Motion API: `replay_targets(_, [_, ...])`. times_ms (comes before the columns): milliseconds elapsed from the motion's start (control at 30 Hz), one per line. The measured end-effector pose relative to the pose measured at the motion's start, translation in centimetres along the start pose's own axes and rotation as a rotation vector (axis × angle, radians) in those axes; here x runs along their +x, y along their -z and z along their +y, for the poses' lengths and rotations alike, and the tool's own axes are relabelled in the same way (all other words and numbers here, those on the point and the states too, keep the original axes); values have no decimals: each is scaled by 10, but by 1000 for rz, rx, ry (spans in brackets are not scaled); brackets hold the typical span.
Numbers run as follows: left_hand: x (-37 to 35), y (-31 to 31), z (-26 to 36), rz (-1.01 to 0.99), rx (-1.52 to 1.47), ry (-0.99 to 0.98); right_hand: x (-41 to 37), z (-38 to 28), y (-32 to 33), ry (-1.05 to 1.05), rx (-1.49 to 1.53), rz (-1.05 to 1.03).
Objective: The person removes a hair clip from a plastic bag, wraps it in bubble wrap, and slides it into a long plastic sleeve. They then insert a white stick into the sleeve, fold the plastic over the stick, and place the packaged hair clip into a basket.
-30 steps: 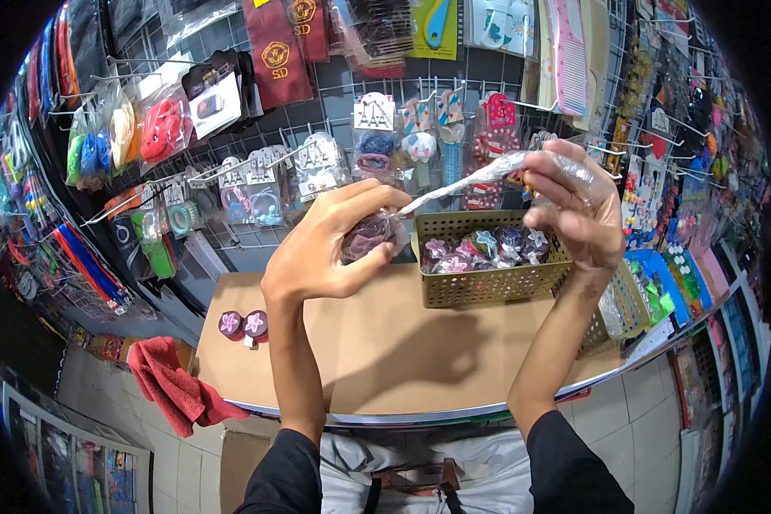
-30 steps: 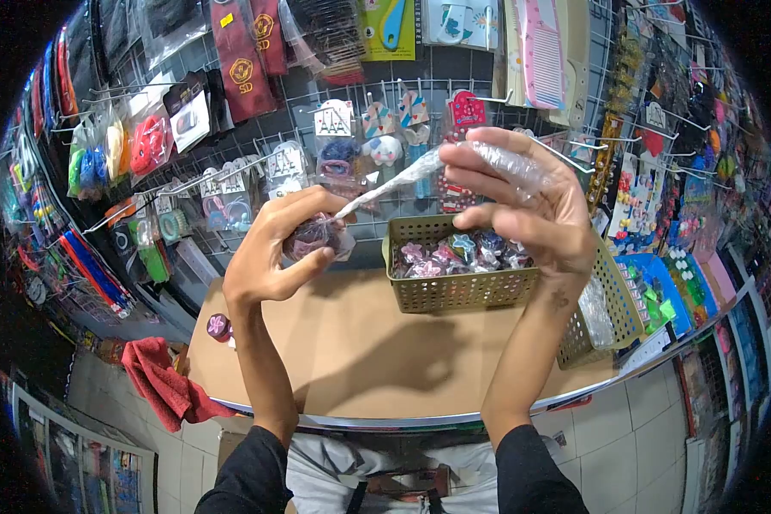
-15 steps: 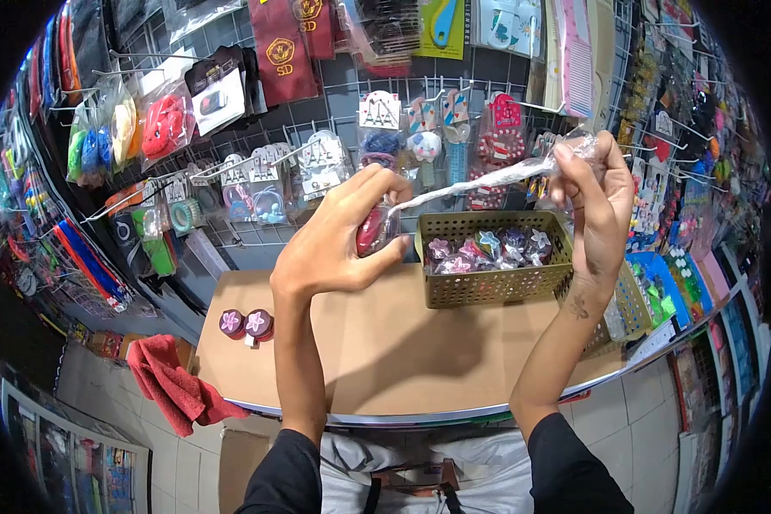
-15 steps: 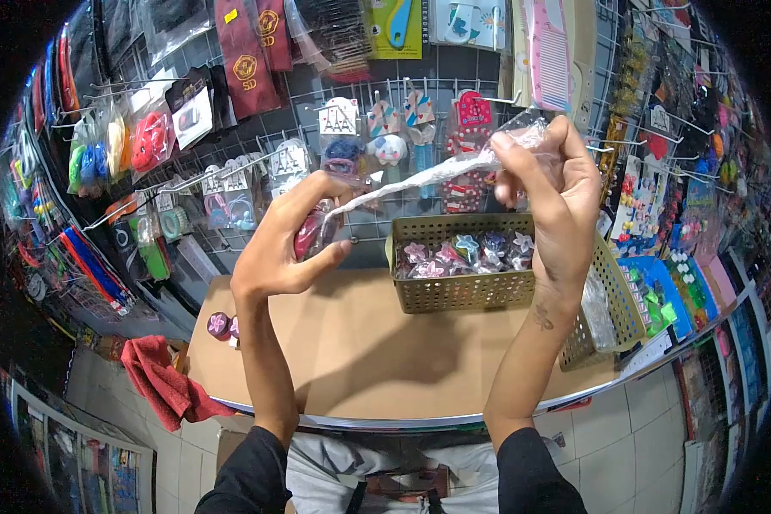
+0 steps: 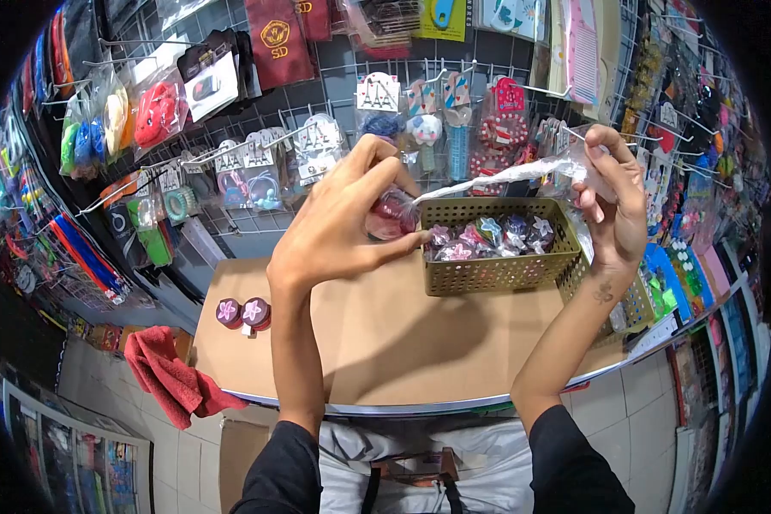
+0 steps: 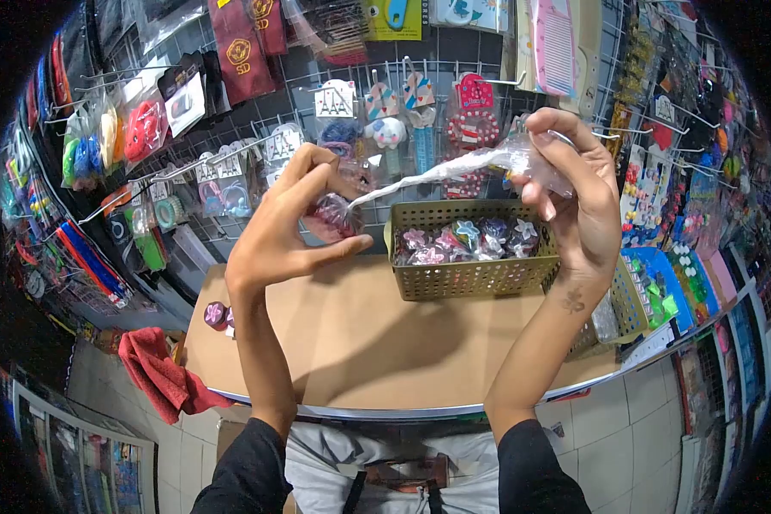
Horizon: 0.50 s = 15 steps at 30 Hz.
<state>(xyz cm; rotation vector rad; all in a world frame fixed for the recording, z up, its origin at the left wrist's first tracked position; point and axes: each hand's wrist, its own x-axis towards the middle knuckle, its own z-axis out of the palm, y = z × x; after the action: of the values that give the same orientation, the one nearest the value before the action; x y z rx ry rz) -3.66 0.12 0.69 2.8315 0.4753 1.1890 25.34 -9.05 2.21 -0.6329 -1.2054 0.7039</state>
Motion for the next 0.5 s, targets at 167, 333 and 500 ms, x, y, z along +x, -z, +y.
replay_targets(167, [0, 4, -3, 85, -3, -10, -6, -2, -15, 52, 116, -243])
replay_targets(333, [-3, 2, -4, 74, -211, 82, -2, -2, -9, 51, -179, -164])
replay_targets(500, [0, 0, -3, 50, -269, 174, 5, 7, -15, 320, -377, -53])
